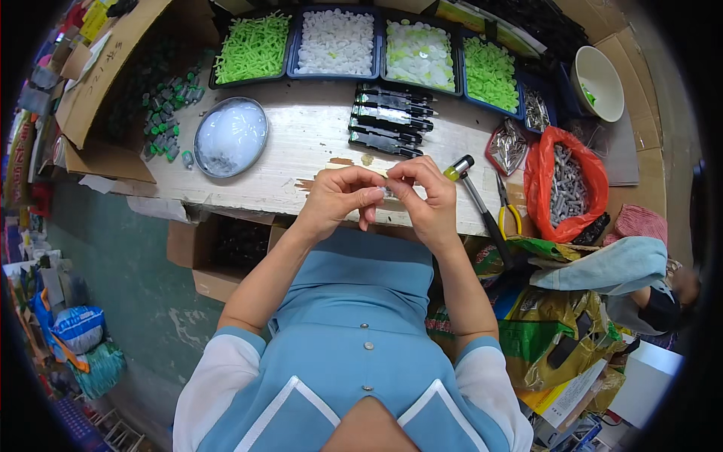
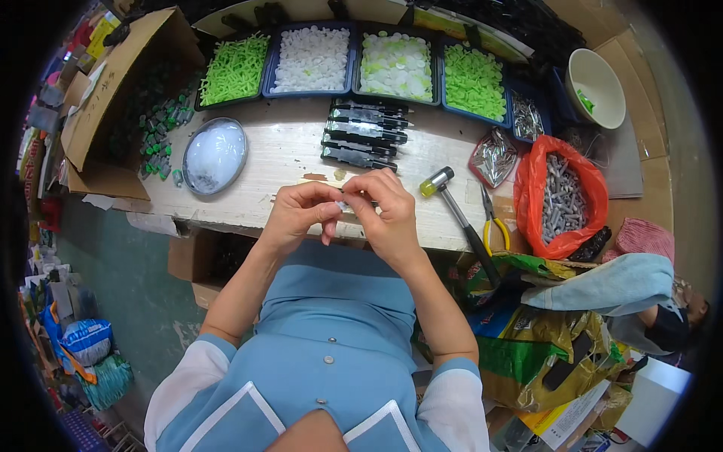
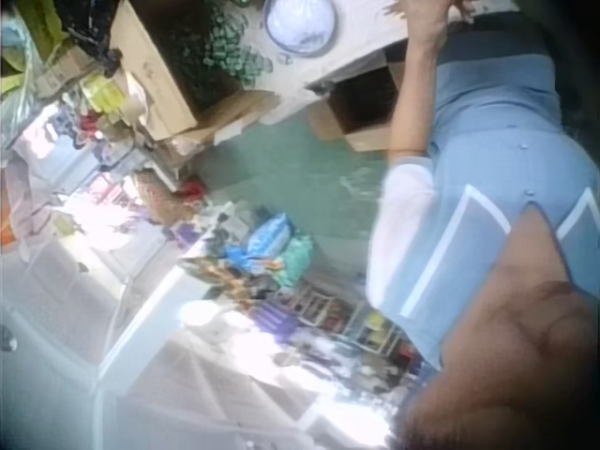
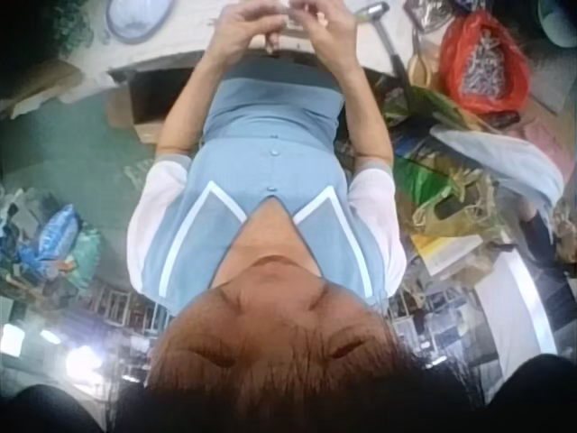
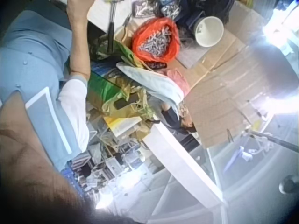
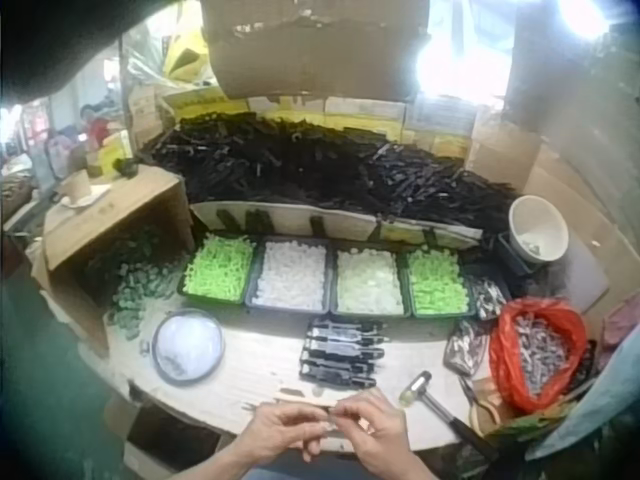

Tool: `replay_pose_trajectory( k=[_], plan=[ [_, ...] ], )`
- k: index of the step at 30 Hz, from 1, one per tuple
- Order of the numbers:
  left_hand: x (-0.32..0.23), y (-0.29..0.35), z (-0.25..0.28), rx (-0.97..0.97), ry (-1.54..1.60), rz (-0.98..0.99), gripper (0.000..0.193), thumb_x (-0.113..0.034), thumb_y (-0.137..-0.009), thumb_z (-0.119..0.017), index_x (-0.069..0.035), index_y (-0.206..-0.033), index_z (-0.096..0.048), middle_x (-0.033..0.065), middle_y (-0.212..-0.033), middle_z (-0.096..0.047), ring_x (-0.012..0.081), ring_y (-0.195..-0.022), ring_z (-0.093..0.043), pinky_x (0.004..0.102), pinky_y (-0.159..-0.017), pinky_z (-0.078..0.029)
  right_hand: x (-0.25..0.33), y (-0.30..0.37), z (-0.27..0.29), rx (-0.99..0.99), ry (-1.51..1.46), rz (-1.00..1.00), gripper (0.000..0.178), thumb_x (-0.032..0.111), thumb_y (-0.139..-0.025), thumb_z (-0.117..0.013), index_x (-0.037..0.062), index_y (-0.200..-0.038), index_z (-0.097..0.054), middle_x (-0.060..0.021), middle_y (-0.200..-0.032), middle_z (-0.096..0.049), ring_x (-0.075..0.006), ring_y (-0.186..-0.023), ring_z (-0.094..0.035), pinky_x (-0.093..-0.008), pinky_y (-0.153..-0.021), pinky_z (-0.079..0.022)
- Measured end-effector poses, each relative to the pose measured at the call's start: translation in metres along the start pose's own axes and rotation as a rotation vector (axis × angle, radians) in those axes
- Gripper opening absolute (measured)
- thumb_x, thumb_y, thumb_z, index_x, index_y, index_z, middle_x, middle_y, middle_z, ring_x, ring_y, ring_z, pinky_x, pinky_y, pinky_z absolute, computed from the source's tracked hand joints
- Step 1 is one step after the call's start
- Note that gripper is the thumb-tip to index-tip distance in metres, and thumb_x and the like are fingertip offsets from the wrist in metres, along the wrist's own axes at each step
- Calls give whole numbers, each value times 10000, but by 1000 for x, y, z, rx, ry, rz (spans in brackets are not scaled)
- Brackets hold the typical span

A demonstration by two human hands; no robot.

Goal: Assembling small plastic components at a toy factory workbench.

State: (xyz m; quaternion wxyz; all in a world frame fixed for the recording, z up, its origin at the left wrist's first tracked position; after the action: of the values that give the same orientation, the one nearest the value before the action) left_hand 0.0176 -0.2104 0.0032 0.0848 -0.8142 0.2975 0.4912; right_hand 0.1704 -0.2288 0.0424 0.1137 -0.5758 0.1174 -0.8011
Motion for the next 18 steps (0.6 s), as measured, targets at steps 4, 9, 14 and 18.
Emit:
replay_pose_trajectory(
  k=[4,9,14,18],
  plan=[
    [11,-2,6,-77,105,-65,124,-85,-837,-608,14,-910,-596,80,-720,-606,105,-541,-582,214,-413,-478,-5,5,-10,-71,303,277,87,11,-737,-616,43,-819,-617,-51,-746,-607,-217,-709,-534,-314,-681,-360],
    [15,-2,10,-136,171,-81,104,-89,-846,-598,8,-883,-585,83,-710,-604,102,-523,-578,207,-386,-464,-7,6,-12,-31,345,260,117,28,-723,-628,49,-838,-614,-39,-778,-596,-205,-740,-527,-315,-699,-349],
    [10,-2,13,-156,74,-59,117,-81,-828,-617,5,-906,-604,74,-742,-601,94,-575,-575,194,-437,-468,-14,5,-14,4,440,285,114,55,-713,-644,68,-819,-604,-23,-800,-578,-195,-773,-518,-316,-706,-332],
    [-5,0,20,-312,-602,-415,212,-77,-733,-687,-36,-935,-640,59,-842,-586,138,-730,-550,246,-625,-452,-28,2,-15,72,522,321,112,69,-708,-651,92,-804,-598,-7,-788,-560,-187,-778,-502,-328,-721,-316]
  ],
)
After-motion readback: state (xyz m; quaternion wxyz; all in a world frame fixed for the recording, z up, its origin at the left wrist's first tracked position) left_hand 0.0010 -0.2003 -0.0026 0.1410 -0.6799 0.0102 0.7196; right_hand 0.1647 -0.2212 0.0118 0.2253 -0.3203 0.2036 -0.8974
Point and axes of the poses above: each hand's wrist, its own y-axis away from the middle knuckle, its own z-axis out of the back of the hand, x = y × z, the point moved 2 cm from there along -y, towards the middle knuckle
